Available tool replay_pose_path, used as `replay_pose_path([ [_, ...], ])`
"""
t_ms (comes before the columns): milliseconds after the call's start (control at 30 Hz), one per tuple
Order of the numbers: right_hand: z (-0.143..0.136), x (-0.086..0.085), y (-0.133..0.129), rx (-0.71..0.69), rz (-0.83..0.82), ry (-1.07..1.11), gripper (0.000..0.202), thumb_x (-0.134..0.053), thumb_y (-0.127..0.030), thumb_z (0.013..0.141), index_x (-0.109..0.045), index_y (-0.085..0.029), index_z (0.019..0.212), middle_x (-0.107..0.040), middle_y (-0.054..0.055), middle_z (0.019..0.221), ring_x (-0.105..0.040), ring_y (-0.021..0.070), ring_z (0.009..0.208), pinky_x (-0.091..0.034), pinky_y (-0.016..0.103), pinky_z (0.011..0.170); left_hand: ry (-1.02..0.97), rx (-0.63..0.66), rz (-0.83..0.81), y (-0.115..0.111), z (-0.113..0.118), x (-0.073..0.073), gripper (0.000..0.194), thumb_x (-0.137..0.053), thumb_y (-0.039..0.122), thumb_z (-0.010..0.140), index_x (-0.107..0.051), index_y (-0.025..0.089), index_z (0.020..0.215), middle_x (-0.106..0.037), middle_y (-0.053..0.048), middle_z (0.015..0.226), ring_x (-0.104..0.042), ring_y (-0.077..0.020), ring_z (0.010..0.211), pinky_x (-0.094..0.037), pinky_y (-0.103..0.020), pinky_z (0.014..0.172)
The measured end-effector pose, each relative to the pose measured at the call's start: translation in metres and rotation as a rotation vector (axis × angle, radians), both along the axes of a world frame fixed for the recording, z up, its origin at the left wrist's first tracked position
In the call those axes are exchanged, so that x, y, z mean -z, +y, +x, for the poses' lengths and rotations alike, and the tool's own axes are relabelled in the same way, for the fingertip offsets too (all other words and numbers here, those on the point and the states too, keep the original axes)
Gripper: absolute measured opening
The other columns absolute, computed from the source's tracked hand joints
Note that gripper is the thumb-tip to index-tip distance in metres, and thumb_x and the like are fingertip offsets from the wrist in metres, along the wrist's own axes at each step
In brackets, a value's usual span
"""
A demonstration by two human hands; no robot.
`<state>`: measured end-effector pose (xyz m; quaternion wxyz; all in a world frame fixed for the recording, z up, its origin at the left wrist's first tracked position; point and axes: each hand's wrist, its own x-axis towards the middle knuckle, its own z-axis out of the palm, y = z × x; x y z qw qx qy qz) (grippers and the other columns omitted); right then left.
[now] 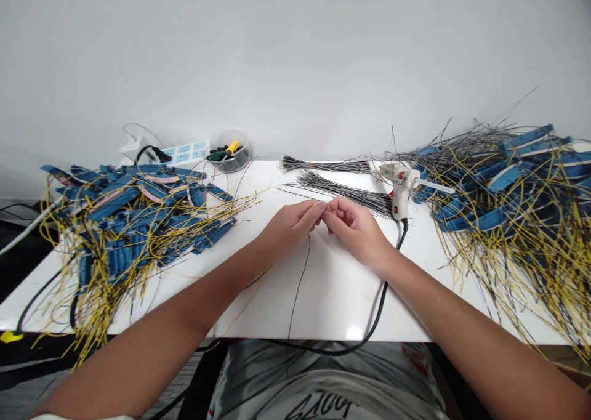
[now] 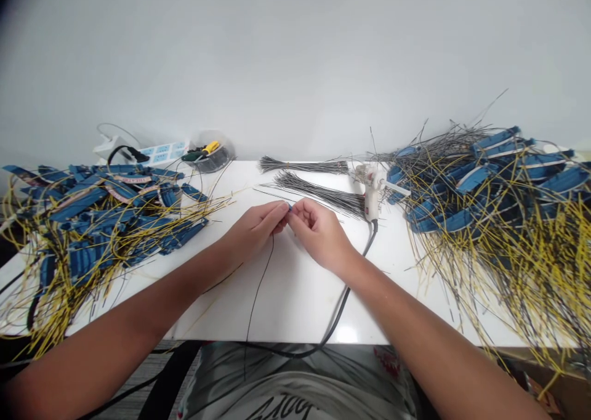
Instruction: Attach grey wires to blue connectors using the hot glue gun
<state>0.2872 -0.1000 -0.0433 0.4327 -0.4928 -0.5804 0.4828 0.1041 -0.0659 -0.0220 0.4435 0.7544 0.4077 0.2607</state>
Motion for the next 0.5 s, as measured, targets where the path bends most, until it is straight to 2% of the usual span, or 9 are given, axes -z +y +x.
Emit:
replay_pose_path([
  [167, 0.0011, -0.0027, 0.0006, 0.012, -0.016, 0.049, 0.026, -0.066, -0.044, 0.098, -0.061, -0.019, 0.094, -0.059, -0.001, 0.073, -0.05, 0.0125, 0.064, -0.036, 0.026, 0.059, -0.179, -0.036, -0.275, 0.0, 0.0041, 0.0006, 0.051, -0.039, 0.059, 0.105, -0.05, 0.018, 0.076, -0.047, 0.0, 0.072, -0.042, -0.014, 0.066, -0.034, -0.029, 0.061],
  [333, 0.0012, -0.0039, 0.0009, 0.037, 0.004, 0.038, 0.027, -0.065, -0.046, 0.098, -0.063, -0.019, 0.094, -0.059, -0.002, 0.071, -0.051, 0.0129, 0.065, -0.037, 0.026, 0.059, -0.245, -0.052, -0.563, 0.0035, 0.0024, 0.001, 0.056, -0.04, 0.067, 0.101, -0.057, 0.018, 0.082, -0.045, 0.0, 0.065, -0.032, -0.0117, 0.054, -0.021, -0.028, 0.048],
  [500, 0.002, -0.0026, 0.0, 0.026, 0.015, -0.006, 0.03, -0.064, -0.048, 0.099, -0.061, -0.02, 0.092, -0.056, -0.002, 0.069, -0.046, 0.0126, 0.061, -0.033, 0.027, 0.056, -0.262, -0.008, -0.704, 0.007, 0.0017, 0.0029, 0.058, -0.04, 0.072, 0.098, -0.056, 0.019, 0.082, -0.039, 0.001, 0.057, -0.027, -0.0115, 0.049, -0.017, -0.027, 0.046],
])
